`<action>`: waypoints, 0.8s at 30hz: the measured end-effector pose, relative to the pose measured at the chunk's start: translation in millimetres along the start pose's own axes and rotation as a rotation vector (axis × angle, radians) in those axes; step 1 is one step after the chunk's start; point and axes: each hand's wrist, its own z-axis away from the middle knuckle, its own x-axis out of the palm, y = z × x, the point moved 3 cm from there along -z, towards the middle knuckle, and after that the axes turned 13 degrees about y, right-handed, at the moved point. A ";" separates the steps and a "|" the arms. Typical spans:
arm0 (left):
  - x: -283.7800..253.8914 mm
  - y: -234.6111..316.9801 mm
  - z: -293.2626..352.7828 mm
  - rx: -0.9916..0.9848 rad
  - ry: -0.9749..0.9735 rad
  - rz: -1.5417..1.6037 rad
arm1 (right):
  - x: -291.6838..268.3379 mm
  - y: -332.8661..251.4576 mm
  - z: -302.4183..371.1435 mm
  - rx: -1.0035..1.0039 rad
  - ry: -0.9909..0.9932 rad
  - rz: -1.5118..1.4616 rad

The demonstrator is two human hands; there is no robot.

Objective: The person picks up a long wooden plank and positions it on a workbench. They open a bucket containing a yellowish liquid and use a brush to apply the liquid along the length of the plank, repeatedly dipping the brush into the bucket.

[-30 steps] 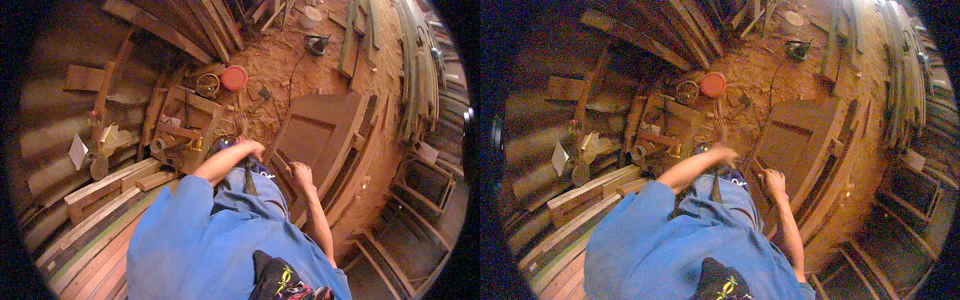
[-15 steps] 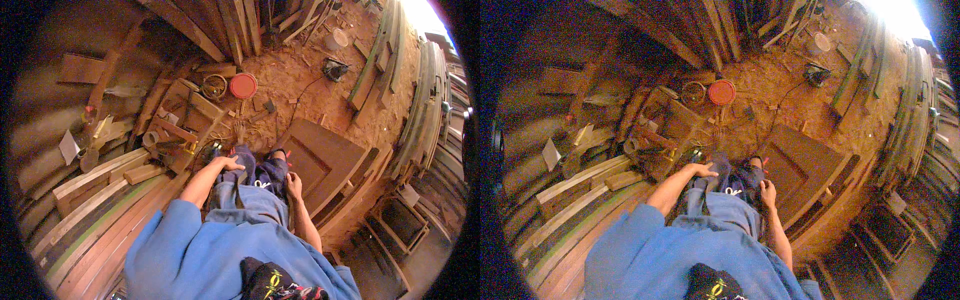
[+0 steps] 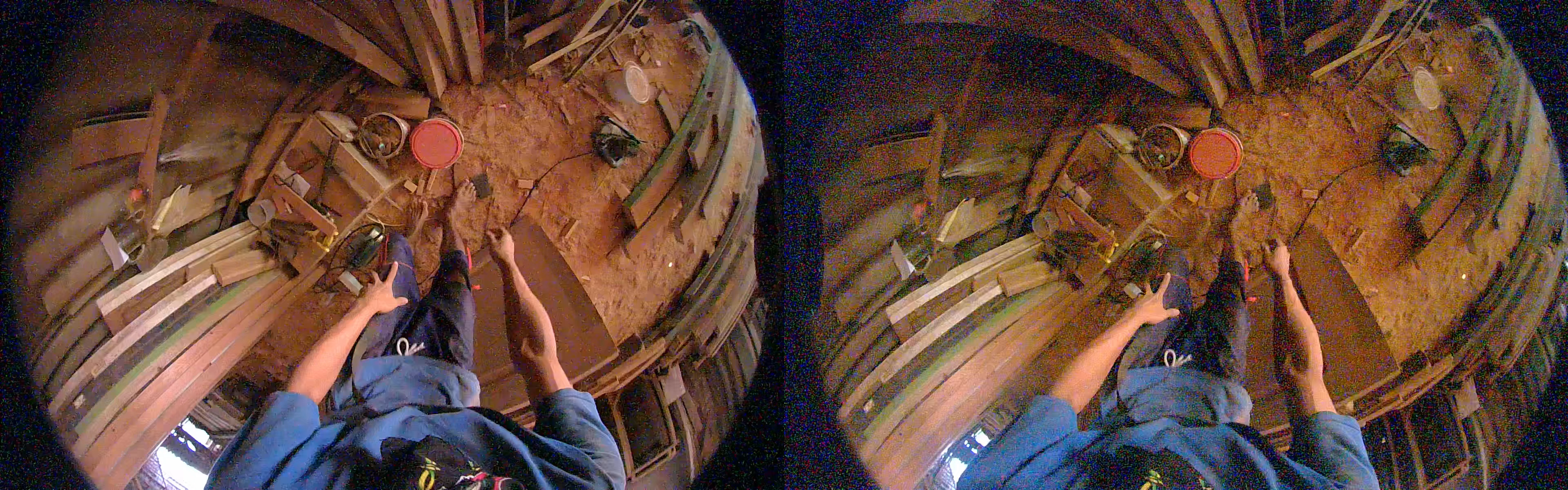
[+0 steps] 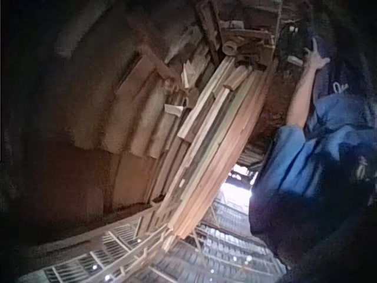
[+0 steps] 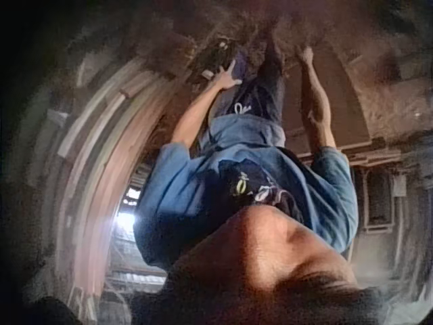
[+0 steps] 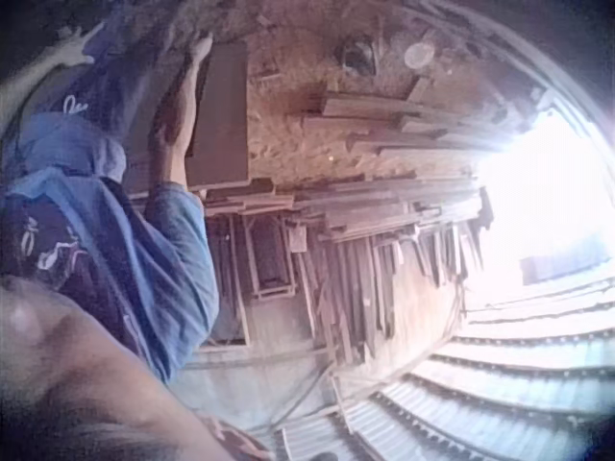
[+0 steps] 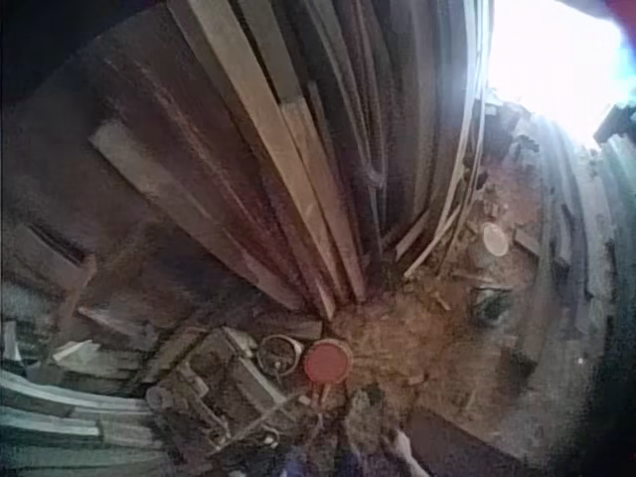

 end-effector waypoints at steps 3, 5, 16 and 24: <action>4.0 18.0 -23.0 0.004 0.178 -0.059 | 23.5 -18.2 -61.4 0.041 0.075 -0.035; 16.4 25.5 -35.4 -0.010 0.227 -0.054 | 31.1 -32.3 -92.3 0.000 0.008 -0.129; 20.6 9.9 -70.9 -0.120 0.368 -0.192 | 181.1 -38.5 -248.8 -0.021 0.033 0.054; 2.7 11.8 -80.6 -0.133 0.411 -0.226 | 220.6 -43.9 -308.0 -0.035 0.038 -0.138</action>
